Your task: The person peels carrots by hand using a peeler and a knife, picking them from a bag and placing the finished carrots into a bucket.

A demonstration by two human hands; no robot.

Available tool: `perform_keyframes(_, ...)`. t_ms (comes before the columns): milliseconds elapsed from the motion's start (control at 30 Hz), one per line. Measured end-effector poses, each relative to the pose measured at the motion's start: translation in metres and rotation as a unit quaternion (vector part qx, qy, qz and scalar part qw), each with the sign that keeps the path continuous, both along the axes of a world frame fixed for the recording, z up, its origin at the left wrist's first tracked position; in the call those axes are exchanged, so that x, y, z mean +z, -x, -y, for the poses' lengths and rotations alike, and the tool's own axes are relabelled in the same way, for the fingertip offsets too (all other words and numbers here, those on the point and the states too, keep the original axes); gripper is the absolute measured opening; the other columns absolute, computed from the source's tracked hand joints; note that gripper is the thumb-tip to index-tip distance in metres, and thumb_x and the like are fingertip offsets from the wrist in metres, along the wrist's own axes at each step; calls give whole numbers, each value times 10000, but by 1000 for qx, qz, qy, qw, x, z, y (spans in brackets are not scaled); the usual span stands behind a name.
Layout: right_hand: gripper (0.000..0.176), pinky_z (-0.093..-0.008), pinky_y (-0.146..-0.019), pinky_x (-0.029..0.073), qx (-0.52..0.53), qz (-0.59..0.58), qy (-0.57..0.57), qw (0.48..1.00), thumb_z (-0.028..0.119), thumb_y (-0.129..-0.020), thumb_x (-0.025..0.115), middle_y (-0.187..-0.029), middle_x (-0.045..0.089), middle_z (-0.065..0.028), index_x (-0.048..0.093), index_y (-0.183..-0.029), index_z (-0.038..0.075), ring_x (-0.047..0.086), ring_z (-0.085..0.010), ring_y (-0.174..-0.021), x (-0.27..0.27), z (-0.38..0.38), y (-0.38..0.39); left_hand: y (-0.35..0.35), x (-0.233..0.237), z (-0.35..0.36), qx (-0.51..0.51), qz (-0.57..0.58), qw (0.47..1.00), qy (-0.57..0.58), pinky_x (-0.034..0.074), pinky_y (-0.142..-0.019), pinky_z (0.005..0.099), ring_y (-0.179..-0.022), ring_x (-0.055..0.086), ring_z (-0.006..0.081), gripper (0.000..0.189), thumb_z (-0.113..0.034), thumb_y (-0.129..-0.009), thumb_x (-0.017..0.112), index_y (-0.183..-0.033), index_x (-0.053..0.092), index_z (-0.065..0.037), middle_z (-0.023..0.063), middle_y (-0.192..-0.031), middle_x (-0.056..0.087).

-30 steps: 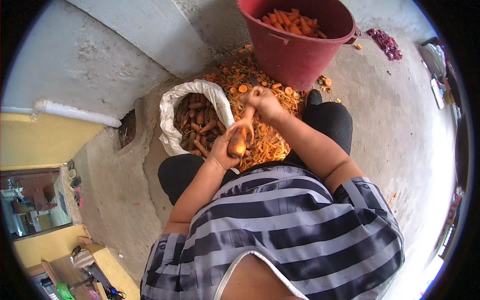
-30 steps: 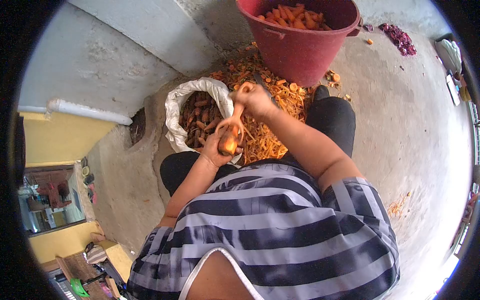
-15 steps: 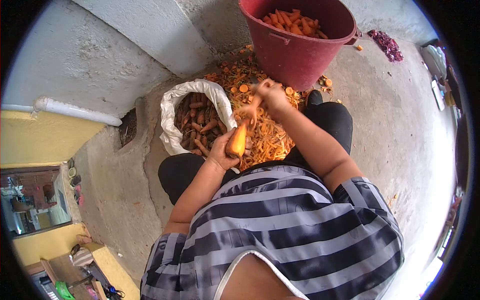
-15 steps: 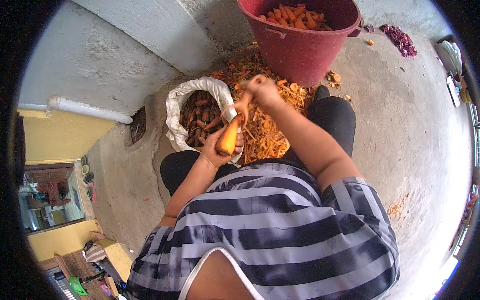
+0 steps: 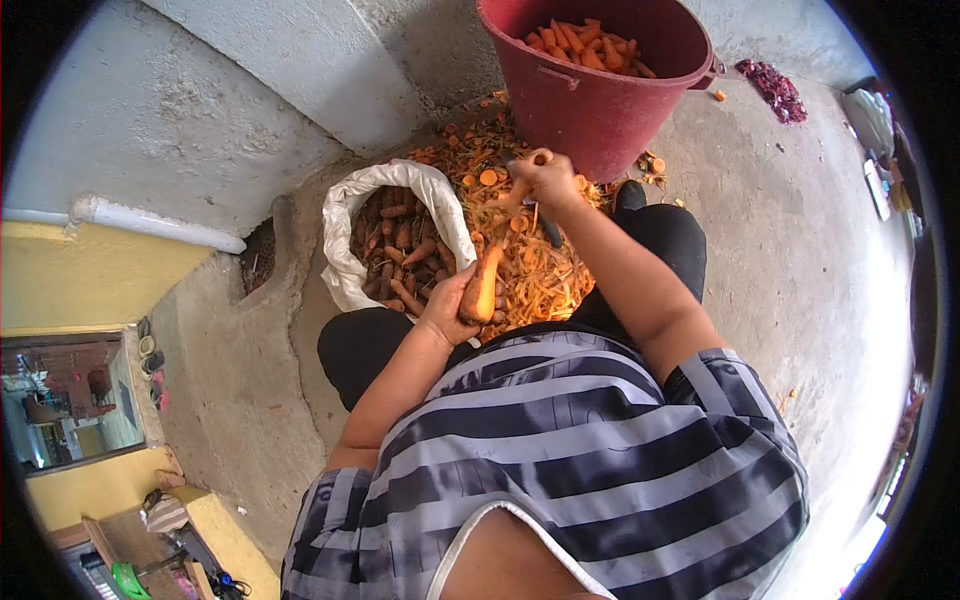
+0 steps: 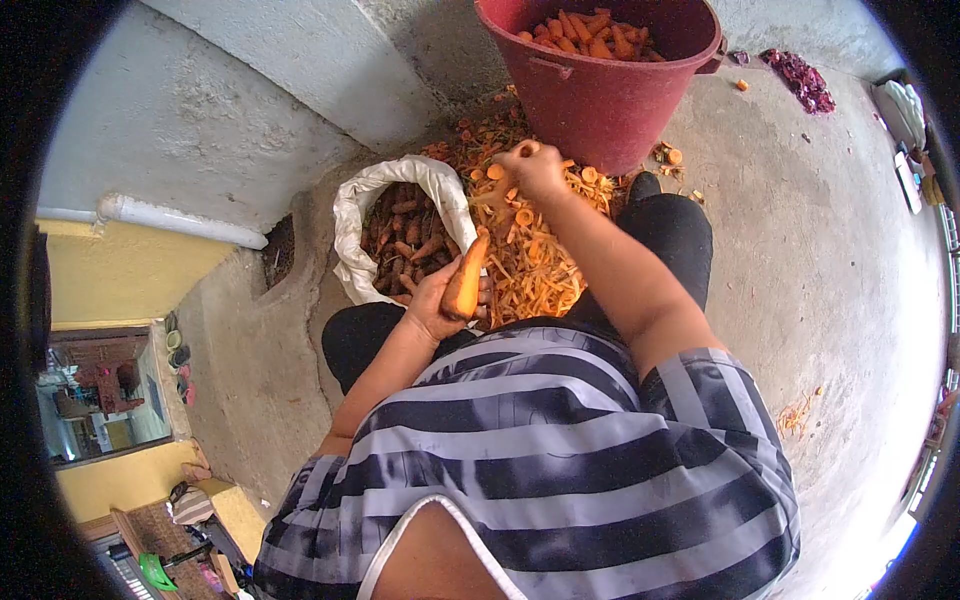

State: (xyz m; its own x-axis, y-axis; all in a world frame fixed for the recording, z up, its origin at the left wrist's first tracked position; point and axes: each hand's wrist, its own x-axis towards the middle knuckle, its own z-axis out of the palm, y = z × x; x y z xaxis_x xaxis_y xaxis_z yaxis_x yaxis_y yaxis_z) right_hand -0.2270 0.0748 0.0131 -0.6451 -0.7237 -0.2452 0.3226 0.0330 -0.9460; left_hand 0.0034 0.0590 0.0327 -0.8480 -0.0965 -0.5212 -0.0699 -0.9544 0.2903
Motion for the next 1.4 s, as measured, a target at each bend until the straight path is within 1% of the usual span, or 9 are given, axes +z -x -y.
perform_keyframes(100, 178, -299, -483, 426, -110, 61, 10, 992, 122, -740, 654, -681, 551, -82, 495, -747, 42, 523, -148, -550, -1, -10, 26, 3, 11, -1, 15, -9, 999, -26, 501, -517, 362, -652, 578, 235, 327, -349, -900, 391, -1054, 457, -69, 93, -779, 551)
perform_keyframes(200, 200, -268, -404, 364, -78, 90, 47, 992, 134, -727, 674, -633, 520, -64, 492, -750, 55, 471, -134, -473, 26, -14, -8, 1, 3, 8, 36, -18, 999, 8, 502, -541, 357, -671, 580, 213, 285, -311, -891, 432, -1020, 489, -64, 77, -787, 555)
perform_keyframes(367, 228, -247, -423, 389, 213, 115, 88, 966, 139, -701, 687, -635, 523, -46, 498, -788, 47, 488, -129, -482, 50, -33, -68, 5, -1, 3, 87, 30, 994, 54, 519, -556, 337, -673, 593, 186, 220, -261, -856, 505, -972, 534, -77, 64, -820, 573)
perform_keyframes(433, 206, -257, -419, 394, 154, 127, 50, 979, 161, -683, 697, -602, 514, -30, 527, -681, 44, 478, -121, -466, 47, -24, -59, 4, -5, 5, 63, 27, 996, 48, 519, -554, 343, -680, 593, 194, 250, -275, -859, 500, -1000, 523, -70, 65, -829, 573)
perform_keyframes(567, 201, -299, -444, 403, -25, 21, -74, 997, 140, -728, 657, -662, 520, -81, 512, -769, 7, 511, -155, -537, 26, -13, 7, 1, -8, 1, 10, 1, 1000, -20, 508, -516, 374, -642, 581, 218, 324, -336, -878, 454, -1047, 472, -60, 79, -823, 561)
perform_keyframes(633, 228, -285, -432, 348, -116, 83, -37, 989, 160, -723, 676, -647, 497, -63, 484, -782, 52, 458, -126, -508, 23, -18, 19, 2, 2, -2, 26, 0, 999, -21, 499, -527, 362, -643, 578, 218, 313, -330, -881, 448, -1045, 469, -64, 91, -812, 558)
perform_keyframes(900, 210, -231, -352, 355, 192, 105, 90, 972, 142, -706, 683, -573, 502, -25, 496, -752, 58, 483, -113, -444, 44, -35, -66, 5, -2, 2, 65, 6, 996, 59, 513, -620, 332, -737, 591, 172, 269, -251, -859, 457, -971, 534, -20, 70, -837, 575)
perform_keyframes(1167, 194, -289, -441, 405, -114, 61, -29, 991, 132, -750, 650, -670, 523, -75, 492, -766, 21, 524, -143, -553, -4, -12, 22, 3, -1, -3, 36, 37, 997, 57, 486, -576, 351, -733, 547, 221, 318, -327, -886, 431, -1086, 455, -82, 91, -837, 536)
perform_keyframes(1400, 185, -242, -445, 394, 174, 125, 94, 972, 145, -701, 680, -615, 521, -26, 528, -705, 41, 490, -114, -503, 51, -42, -59, 13, 20, -7, 91, 89, 989, 70, 508, -582, 320, -705, 580, 165, 170, -217, -862, 469, -962, 526, -92, 58, -840, 553)
